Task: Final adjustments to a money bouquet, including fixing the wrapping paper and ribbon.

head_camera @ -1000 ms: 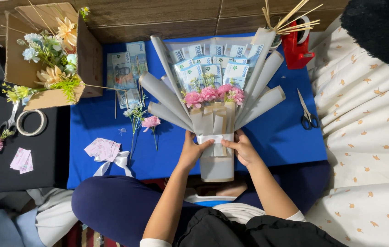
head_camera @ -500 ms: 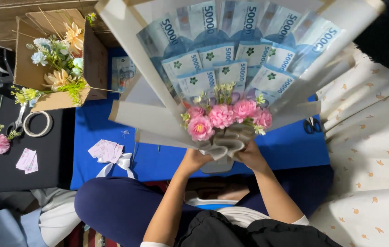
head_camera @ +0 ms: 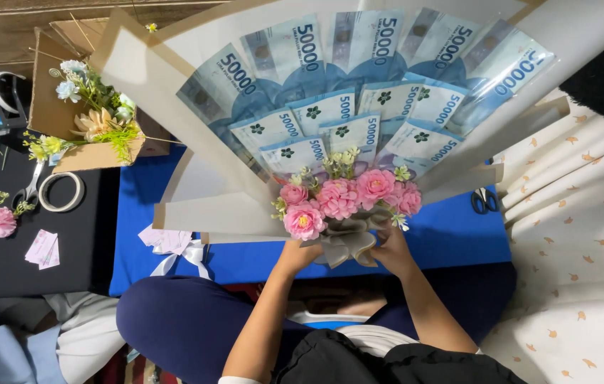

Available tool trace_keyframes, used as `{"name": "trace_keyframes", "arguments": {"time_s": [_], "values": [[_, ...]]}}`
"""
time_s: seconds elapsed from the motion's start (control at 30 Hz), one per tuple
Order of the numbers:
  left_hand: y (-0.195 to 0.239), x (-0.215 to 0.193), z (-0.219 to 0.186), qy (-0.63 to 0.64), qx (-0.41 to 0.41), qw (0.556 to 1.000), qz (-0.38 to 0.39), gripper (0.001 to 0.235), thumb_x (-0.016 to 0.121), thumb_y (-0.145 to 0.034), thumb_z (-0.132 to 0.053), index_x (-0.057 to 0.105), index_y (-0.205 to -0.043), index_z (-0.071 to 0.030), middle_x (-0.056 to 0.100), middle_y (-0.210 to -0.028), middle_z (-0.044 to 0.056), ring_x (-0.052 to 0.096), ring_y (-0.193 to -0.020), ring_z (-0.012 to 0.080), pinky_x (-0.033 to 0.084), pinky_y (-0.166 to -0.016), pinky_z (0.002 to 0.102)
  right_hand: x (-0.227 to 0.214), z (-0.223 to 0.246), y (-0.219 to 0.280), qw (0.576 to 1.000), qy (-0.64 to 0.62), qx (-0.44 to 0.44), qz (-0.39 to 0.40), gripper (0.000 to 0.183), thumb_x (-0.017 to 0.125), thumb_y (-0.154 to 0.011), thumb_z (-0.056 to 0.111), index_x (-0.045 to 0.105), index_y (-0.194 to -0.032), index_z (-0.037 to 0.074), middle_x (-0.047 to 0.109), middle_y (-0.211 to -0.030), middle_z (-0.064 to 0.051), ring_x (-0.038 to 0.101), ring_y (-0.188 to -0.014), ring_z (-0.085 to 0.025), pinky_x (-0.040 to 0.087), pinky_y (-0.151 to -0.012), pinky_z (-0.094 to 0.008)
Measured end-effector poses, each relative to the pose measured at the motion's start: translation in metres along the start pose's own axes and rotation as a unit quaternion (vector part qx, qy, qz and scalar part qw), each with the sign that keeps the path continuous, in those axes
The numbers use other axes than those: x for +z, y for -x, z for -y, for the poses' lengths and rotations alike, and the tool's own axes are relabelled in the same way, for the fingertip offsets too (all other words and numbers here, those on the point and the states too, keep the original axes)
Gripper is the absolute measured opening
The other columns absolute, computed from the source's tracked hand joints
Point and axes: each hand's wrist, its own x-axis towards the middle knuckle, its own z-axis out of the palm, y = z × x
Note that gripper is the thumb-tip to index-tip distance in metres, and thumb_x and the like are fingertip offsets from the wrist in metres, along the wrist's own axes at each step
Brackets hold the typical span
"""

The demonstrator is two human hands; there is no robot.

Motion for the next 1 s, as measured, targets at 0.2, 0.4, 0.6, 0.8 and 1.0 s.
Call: {"name": "trace_keyframes", "arguments": {"time_s": [0.2, 0.4, 0.6, 0.8, 1.0], "values": [[-0.002, 0.004, 0.006, -0.001, 0.006, 1.0, -0.004, 0.085, 0.093, -0.071, -0.006, 0.053, -0.145, -0.001, 0.06, -0.139, 0.023, 0.053, -0.132, 0.0405, 0.042, -0.112, 0.057, 0.01, 0.007, -0.02, 1.0, 0.019, -0.021, 0.0, 0.082, 0.087, -0.072, -0.007, 0.051, -0.145, 0.002, 0.068, -0.128, -0.017, 0.065, -0.115, -0.032, 0.053, -0.097, -0.052], [-0.004, 0.006, 0.011, -0.003, 0.011, 1.0, -0.007, 0.085, 0.094, -0.071, -0.007, 0.053, -0.145, -0.001, 0.061, -0.138, 0.023, 0.054, -0.131, 0.0401, 0.043, -0.112, 0.057, 0.018, 0.011, -0.021, 0.998, 0.036, -0.042, -0.002, 0.083, 0.088, -0.071, -0.006, 0.05, -0.144, 0.002, 0.068, -0.126, -0.017, 0.066, -0.112, -0.033, 0.054, -0.095, -0.053], [-0.004, 0.011, -0.008, 0.026, -0.027, 0.999, -0.018, 0.09, 0.09, -0.076, -0.016, 0.042, -0.15, 0.006, 0.054, -0.144, 0.03, 0.048, -0.136, 0.044, 0.039, -0.113, 0.06, 0.023, 0.015, -0.027, 0.997, 0.053, -0.063, -0.008, 0.084, 0.09, -0.07, -0.004, 0.05, -0.144, 0.001, 0.068, -0.124, -0.017, 0.067, -0.11, -0.034, 0.055, -0.094, -0.054], [-0.005, 0.011, -0.008, 0.044, -0.034, 0.998, -0.028, 0.08, 0.091, -0.075, -0.012, 0.052, -0.143, 0.006, 0.061, -0.137, 0.026, 0.052, -0.132, 0.036, 0.04, -0.112, 0.058, 0.049, 0.044, -0.026, 0.995, 0.076, -0.006, -0.058, 0.106, 0.096, -0.062, -0.001, 0.042, -0.153, 0.009, 0.062, -0.138, -0.01, 0.059, -0.122, -0.022, 0.045, -0.105, -0.044], [-0.004, 0.007, -0.02, 0.027, -0.072, 0.997, -0.014, 0.077, 0.091, -0.072, -0.012, 0.056, -0.137, 0.009, 0.063, -0.134, 0.031, 0.055, -0.129, 0.0408, 0.041, -0.112, 0.059, 0.04, 0.035, -0.025, 0.997, 0.073, -0.018, -0.036, 0.113, 0.094, -0.064, -0.005, 0.033, -0.159, 0.01, 0.055, -0.147, -0.013, 0.053, -0.131, -0.03, 0.04, -0.11, -0.051]]}}
